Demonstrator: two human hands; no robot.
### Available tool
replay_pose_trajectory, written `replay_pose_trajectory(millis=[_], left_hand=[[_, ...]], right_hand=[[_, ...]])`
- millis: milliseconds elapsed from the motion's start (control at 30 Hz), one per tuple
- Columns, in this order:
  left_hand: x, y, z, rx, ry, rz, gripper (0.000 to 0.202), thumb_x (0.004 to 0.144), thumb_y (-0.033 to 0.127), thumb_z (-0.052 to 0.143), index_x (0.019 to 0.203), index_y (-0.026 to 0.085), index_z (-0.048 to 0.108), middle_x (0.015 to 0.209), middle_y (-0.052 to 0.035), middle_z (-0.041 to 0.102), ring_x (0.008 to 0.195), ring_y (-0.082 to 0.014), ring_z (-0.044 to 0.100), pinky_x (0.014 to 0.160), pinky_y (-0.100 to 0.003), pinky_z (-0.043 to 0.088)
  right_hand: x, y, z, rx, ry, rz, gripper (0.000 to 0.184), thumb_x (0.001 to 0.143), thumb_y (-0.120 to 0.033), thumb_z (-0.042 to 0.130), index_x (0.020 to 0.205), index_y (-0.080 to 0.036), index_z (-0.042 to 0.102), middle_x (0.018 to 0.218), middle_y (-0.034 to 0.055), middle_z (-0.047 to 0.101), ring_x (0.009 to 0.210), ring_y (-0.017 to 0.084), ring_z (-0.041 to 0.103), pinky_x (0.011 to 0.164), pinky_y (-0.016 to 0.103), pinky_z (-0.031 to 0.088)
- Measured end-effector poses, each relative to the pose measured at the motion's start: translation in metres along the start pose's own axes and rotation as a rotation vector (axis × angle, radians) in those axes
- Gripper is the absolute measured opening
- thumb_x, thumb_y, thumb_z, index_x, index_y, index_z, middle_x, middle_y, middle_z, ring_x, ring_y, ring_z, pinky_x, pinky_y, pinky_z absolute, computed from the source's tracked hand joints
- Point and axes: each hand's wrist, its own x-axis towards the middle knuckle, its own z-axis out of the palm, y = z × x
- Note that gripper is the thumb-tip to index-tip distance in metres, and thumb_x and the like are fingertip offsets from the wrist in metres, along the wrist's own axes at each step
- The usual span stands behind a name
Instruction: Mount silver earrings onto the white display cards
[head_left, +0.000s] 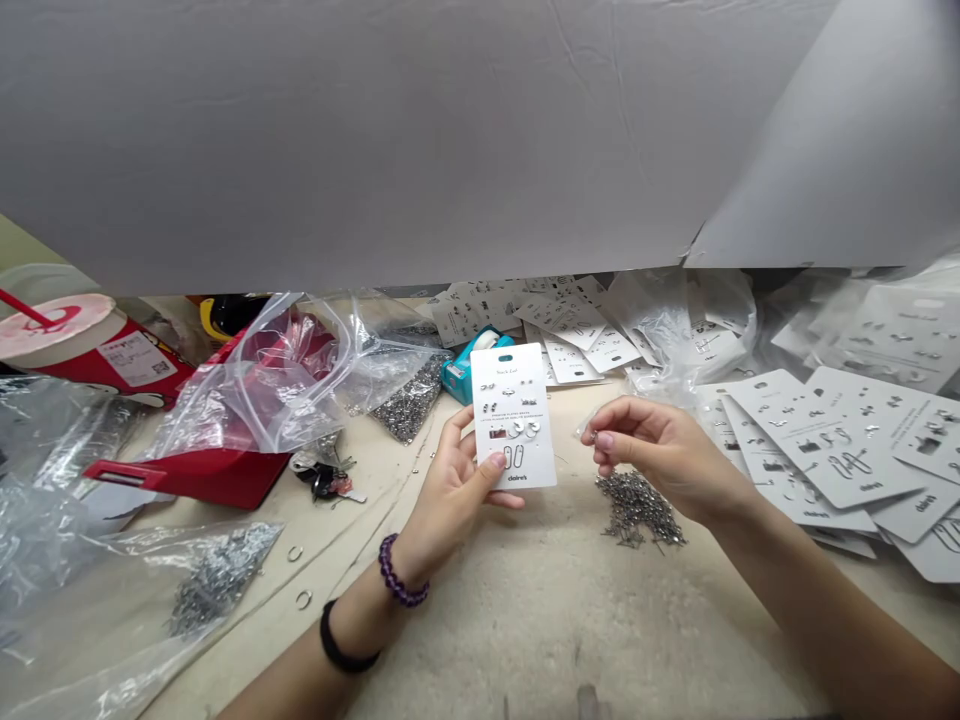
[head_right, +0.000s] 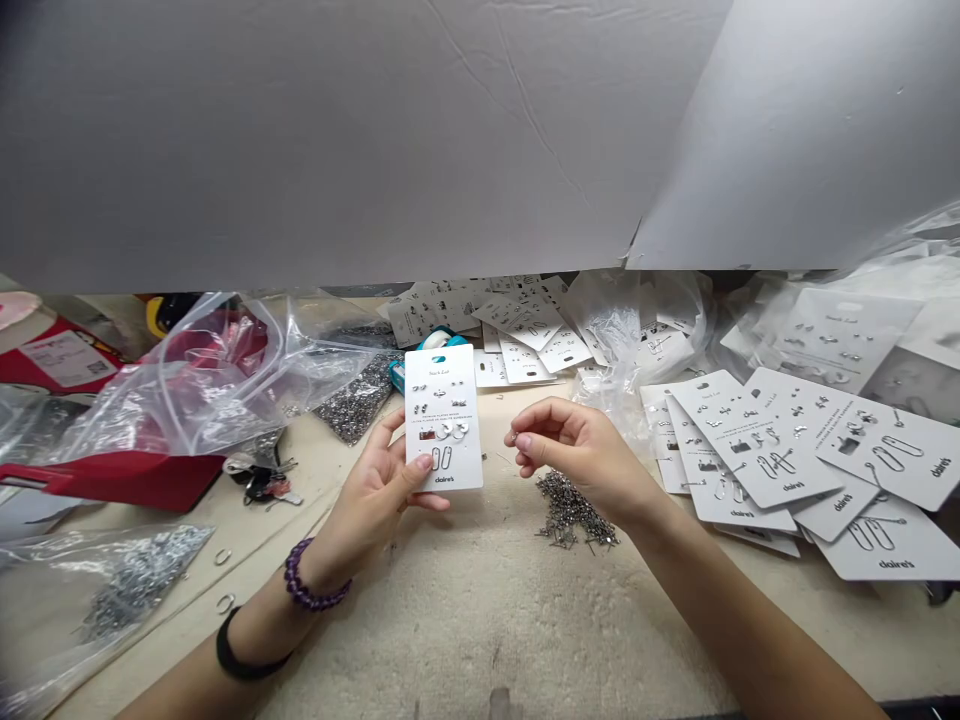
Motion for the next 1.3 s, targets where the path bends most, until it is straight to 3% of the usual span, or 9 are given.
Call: replay_pose_trajectory(millis=[200, 433, 600, 700, 933, 1300], left_hand=[[0.001, -0.002, -0.002, 0.024, 0.011, 0.021, 0.061, 0.076, 0.028, 0.060, 0.125, 0.022, 0.023, 0.123, -0.0128, 0.047, 0.095, -0.0220, 0.057, 0.055, -0.025, 0.057], [-0.001, -0.004, 0.000, 0.084, 0.024, 0.087, 0.058, 0.078, 0.028, 0.057, 0.125, 0.023, 0.022, 0.121, -0.0127, 0.048, 0.095, -0.0228, 0.057, 0.056, -0.026, 0.057], [-0.004, -0.008, 0.001, 0.146, 0.025, 0.144, 0.054, 0.080, 0.027, 0.055, 0.124, 0.025, 0.025, 0.123, -0.0109, 0.046, 0.101, -0.0234, 0.054, 0.059, -0.026, 0.057], [-0.005, -0.012, 0.001, 0.181, 0.009, 0.171, 0.050, 0.081, 0.027, 0.054, 0.123, 0.025, 0.027, 0.125, -0.0103, 0.044, 0.104, -0.0235, 0.052, 0.061, -0.026, 0.057], [-0.006, -0.017, 0.002, 0.212, -0.024, 0.149, 0.046, 0.081, 0.029, 0.052, 0.122, 0.025, 0.030, 0.127, -0.0108, 0.042, 0.092, -0.0204, 0.058, 0.060, -0.026, 0.056], [-0.009, -0.022, 0.003, 0.268, -0.029, 0.143, 0.044, 0.082, 0.030, 0.051, 0.120, 0.025, 0.030, 0.126, -0.0111, 0.042, 0.088, -0.0187, 0.059, 0.061, -0.027, 0.056]], right_hand=[[0.000, 0.004, 0.004, 0.120, -0.060, 0.049, 0.014, 0.071, -0.025, 0.066, 0.083, -0.017, 0.064, 0.077, 0.0014, 0.062, 0.063, 0.009, 0.059, 0.063, 0.027, 0.052], [-0.002, 0.005, 0.009, -0.062, 0.024, 0.003, 0.015, 0.072, -0.031, 0.064, 0.079, -0.017, 0.063, 0.076, 0.0011, 0.061, 0.056, 0.008, 0.054, 0.056, 0.026, 0.050], [-0.005, 0.005, 0.017, -0.365, 0.137, -0.224, 0.012, 0.078, -0.028, 0.058, 0.081, -0.020, 0.065, 0.088, 0.0052, 0.062, 0.081, 0.016, 0.058, 0.067, 0.031, 0.050], [-0.007, 0.008, 0.022, -0.490, 0.158, -0.356, 0.011, 0.080, -0.025, 0.054, 0.081, -0.021, 0.064, 0.084, 0.0054, 0.063, 0.081, 0.018, 0.058, 0.069, 0.033, 0.050], [-0.006, 0.026, 0.031, -0.582, 0.138, -0.393, 0.023, 0.078, -0.017, 0.054, 0.101, -0.020, 0.056, 0.081, 0.0018, 0.064, 0.070, 0.013, 0.060, 0.061, 0.026, 0.051], [-0.008, 0.033, 0.034, -0.806, 0.157, -0.530, 0.011, 0.082, -0.017, 0.047, 0.090, -0.018, 0.054, 0.081, 0.0036, 0.063, 0.067, 0.013, 0.060, 0.061, 0.026, 0.050]])
